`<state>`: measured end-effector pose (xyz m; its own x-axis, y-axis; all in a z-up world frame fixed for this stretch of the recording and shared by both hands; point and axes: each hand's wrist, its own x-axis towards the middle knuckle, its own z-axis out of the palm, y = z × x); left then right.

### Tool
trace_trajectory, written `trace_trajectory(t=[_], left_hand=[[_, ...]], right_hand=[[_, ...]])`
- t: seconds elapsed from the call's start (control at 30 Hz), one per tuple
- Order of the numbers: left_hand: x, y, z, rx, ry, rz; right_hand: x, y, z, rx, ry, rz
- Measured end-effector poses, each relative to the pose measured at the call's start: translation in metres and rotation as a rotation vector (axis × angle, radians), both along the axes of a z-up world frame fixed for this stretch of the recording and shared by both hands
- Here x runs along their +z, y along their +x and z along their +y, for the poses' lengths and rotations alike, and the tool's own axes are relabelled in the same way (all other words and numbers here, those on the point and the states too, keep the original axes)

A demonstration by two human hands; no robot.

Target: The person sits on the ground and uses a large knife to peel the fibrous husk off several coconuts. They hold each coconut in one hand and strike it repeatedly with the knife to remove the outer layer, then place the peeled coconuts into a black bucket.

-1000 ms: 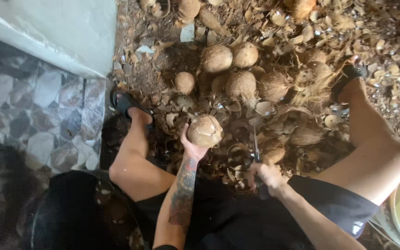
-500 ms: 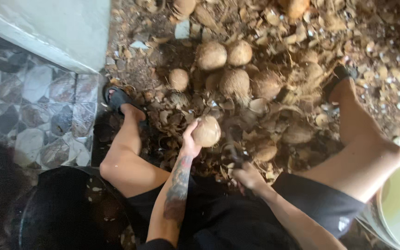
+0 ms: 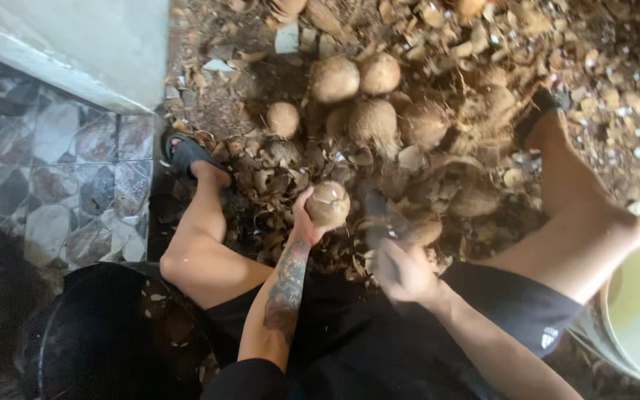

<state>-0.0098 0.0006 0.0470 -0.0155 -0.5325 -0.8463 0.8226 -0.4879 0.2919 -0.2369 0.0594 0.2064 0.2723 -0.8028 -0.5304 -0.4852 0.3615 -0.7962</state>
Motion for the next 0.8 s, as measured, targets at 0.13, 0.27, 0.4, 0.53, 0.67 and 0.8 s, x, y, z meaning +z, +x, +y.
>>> trace_trajectory(t=[0.13,0.27,0.4,0.53,0.67,0.8], left_hand=[[-0.027,0.005,-0.01,0.078,-0.161,0.025],[-0.004,0.013,0.002,0.071,-0.147,0.014],[-0.037,0.015,0.001,-0.035,-0.154,0.041],[-0.039,0.006,-0.003,-0.004,0.043,-0.044],[-0.04,0.006,-0.006,0.076,-0.015,-0.042],[-0.023,0.016,-0.018,0.081,-0.099,0.001]], right_hand=[[-0.076,-0.009,0.014,-0.117,0.404,0.077],[-0.036,-0.013,0.012,-0.074,0.161,0.229],[0.041,-0.014,-0.01,-0.035,-0.157,-0.089],[0.006,-0.001,-0.001,-0.038,-0.68,-0.403],[-0.072,0.009,0.019,0.14,0.311,0.241],[-0.112,-0.016,0.023,-0.33,0.424,-0.075]])
